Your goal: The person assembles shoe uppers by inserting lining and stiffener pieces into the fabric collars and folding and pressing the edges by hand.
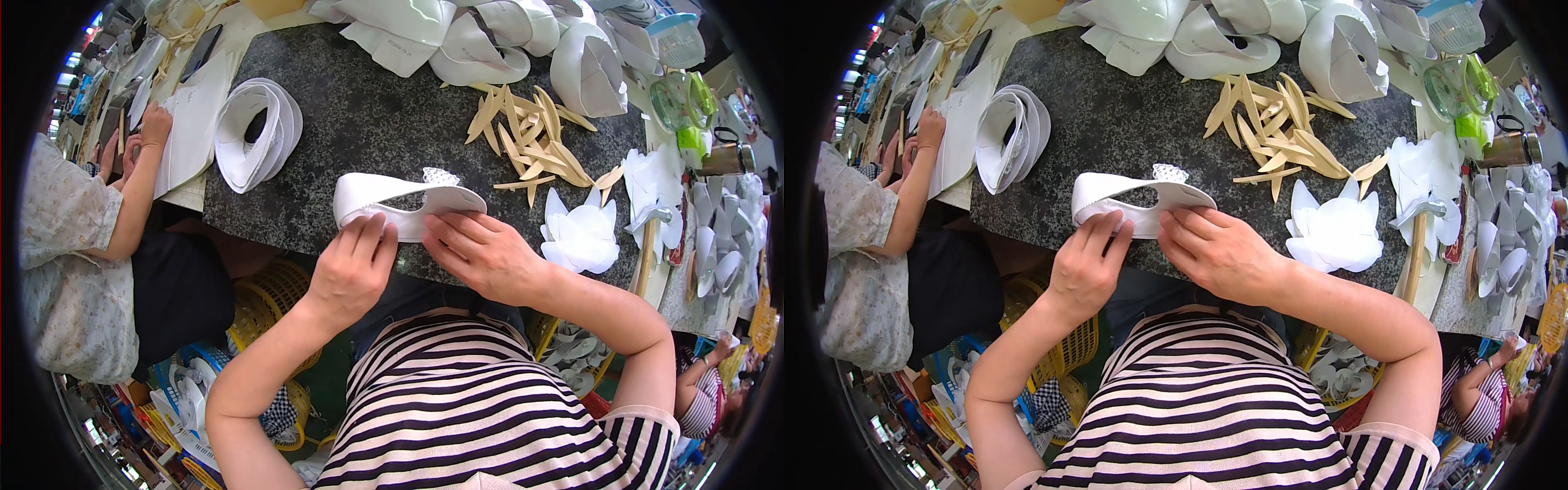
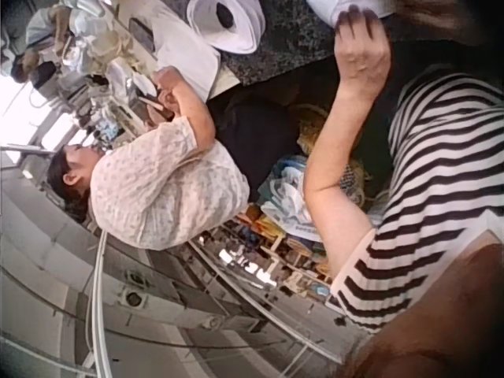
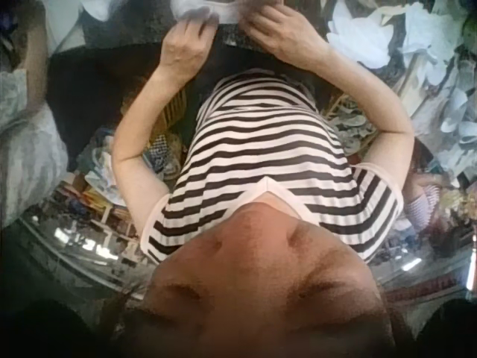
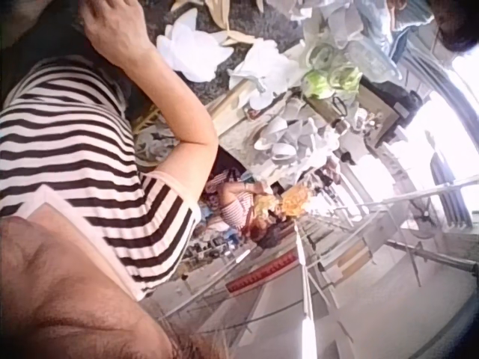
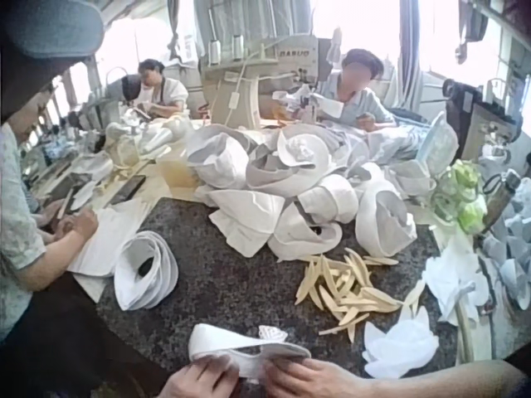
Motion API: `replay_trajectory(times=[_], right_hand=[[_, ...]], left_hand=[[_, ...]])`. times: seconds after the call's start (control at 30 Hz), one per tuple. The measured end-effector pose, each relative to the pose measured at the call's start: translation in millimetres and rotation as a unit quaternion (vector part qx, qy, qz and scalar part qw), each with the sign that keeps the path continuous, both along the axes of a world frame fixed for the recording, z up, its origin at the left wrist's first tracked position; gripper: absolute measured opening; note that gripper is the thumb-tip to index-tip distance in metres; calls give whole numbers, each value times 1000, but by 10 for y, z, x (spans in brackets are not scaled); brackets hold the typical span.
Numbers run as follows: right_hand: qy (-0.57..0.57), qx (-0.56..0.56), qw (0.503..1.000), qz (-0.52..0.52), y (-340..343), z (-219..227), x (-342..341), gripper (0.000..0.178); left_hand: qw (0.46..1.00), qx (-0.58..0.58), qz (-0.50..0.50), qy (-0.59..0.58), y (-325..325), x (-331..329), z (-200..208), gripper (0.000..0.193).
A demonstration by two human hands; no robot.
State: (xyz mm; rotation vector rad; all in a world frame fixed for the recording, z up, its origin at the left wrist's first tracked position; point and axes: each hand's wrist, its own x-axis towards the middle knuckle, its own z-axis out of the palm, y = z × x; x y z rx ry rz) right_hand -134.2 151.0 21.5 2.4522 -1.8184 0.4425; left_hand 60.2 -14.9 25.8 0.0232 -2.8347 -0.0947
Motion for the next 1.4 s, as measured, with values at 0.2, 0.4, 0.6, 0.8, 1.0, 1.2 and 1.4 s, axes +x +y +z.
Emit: replay_trajectory(times=[0.2, 0.4, 0.6, 0.8, 1.0, 1.2, 1.4], right_hand=[[-59, -16, 998, -2, -128, -1, -64, 46], [-89, 1, 996, 20, -249, 6, -146, 39], [-121, -25, 992, 23, -169, -97, 57, 42], [-134, -11, 991, -24, -124, -179, 112, 49], [-113, 42, 991, -63, -133, -87, 162, 50], [-95, 64, 992, -58, -92, -106, 175, 64], [-39, 65, 997, -4, -7, -87, 61, 60]], left_hand=[[997, 79, 19, -16, -82, -166, 82, 30], [994, 93, -39, -47, -224, -235, 151, 25], [995, 25, -73, -67, -226, -264, 112, 25], [999, 9, -37, -35, -203, -279, 56, 29], [1000, 14, -1, -22, -193, -300, 14, 24], [996, 61, 64, 8, -161, -218, -38, 22], [994, -21, -101, -28, -239, 36, -69, 42]])
